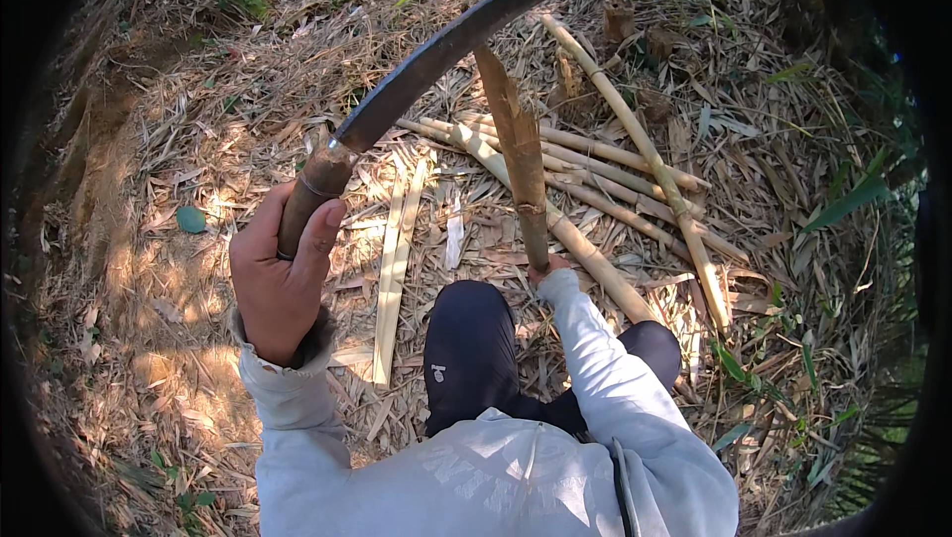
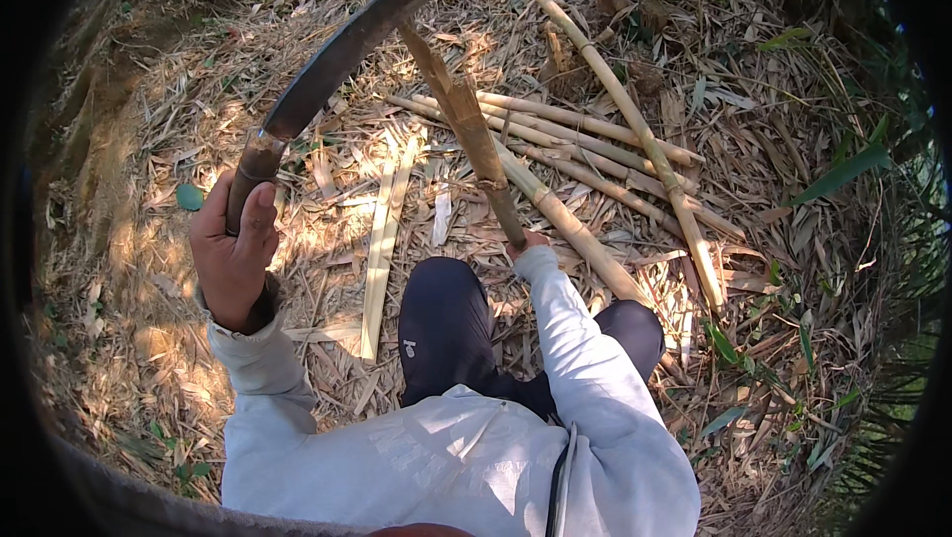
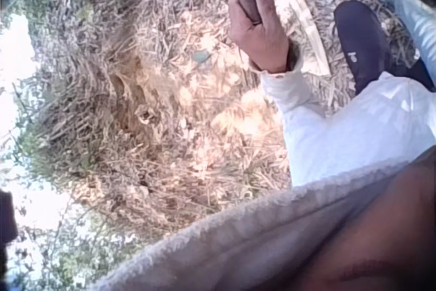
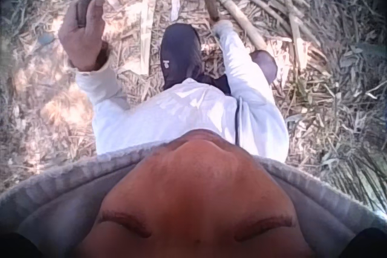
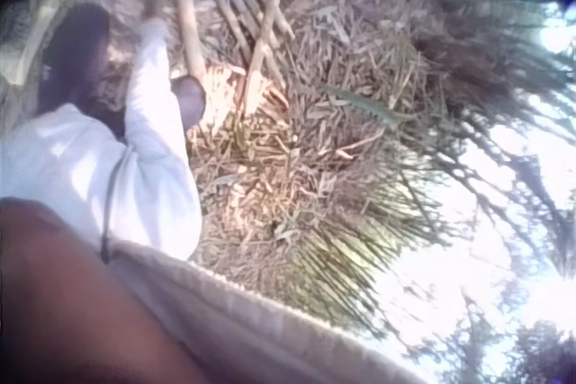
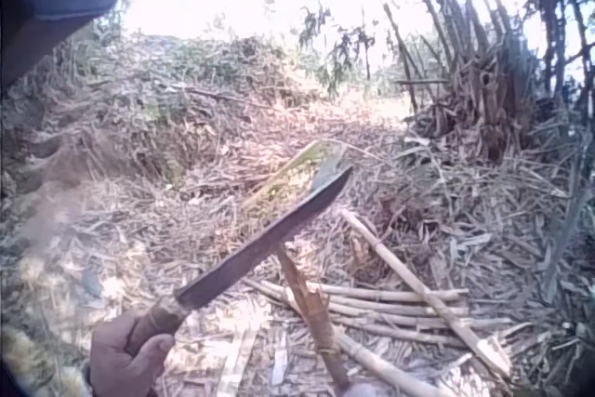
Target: The person processes bamboo stalks by splitting, carving, and stripping them using a machete while working on the ground.
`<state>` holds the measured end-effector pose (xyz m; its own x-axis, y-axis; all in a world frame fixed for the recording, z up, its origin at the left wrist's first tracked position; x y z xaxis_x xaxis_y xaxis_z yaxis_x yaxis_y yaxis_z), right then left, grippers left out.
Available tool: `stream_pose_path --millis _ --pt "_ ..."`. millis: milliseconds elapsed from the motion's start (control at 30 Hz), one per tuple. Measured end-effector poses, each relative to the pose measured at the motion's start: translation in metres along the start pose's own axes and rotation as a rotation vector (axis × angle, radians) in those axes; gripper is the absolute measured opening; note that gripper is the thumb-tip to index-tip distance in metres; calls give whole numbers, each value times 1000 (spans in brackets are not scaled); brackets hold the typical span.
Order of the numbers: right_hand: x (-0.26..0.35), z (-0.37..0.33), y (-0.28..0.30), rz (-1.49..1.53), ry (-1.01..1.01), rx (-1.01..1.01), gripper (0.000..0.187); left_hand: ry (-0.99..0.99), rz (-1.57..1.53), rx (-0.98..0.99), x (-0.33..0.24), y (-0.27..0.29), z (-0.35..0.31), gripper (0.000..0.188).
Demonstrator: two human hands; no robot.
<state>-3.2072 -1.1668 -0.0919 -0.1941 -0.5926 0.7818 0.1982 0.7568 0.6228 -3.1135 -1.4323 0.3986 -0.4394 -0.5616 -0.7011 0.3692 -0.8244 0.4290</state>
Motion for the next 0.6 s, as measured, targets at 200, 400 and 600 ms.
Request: stream_pose_path --millis 200,400,600 --pt "-3 8 6 18 -25 90 46 -25 55 8 8 -17 -5 22" --pt "4 10 21 25 -12 165 49 74 -36 54 1 -21 -4 22" --pt "14 7 34 88 -6 249 53 5 54 57 -20 -17 -11 20"
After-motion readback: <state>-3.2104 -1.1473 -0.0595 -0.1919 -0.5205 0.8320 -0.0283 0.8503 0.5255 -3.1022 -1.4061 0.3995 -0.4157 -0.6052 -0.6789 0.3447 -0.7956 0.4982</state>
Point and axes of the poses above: each hand's wrist, its own z-axis towards the middle knuckle, its own y-axis out of the back of the hand, x = y × z, the point moved 8 cm from there along z, towards the middle knuckle, and after that the axes turned 8 degrees about -x, right-handed, at the moved point
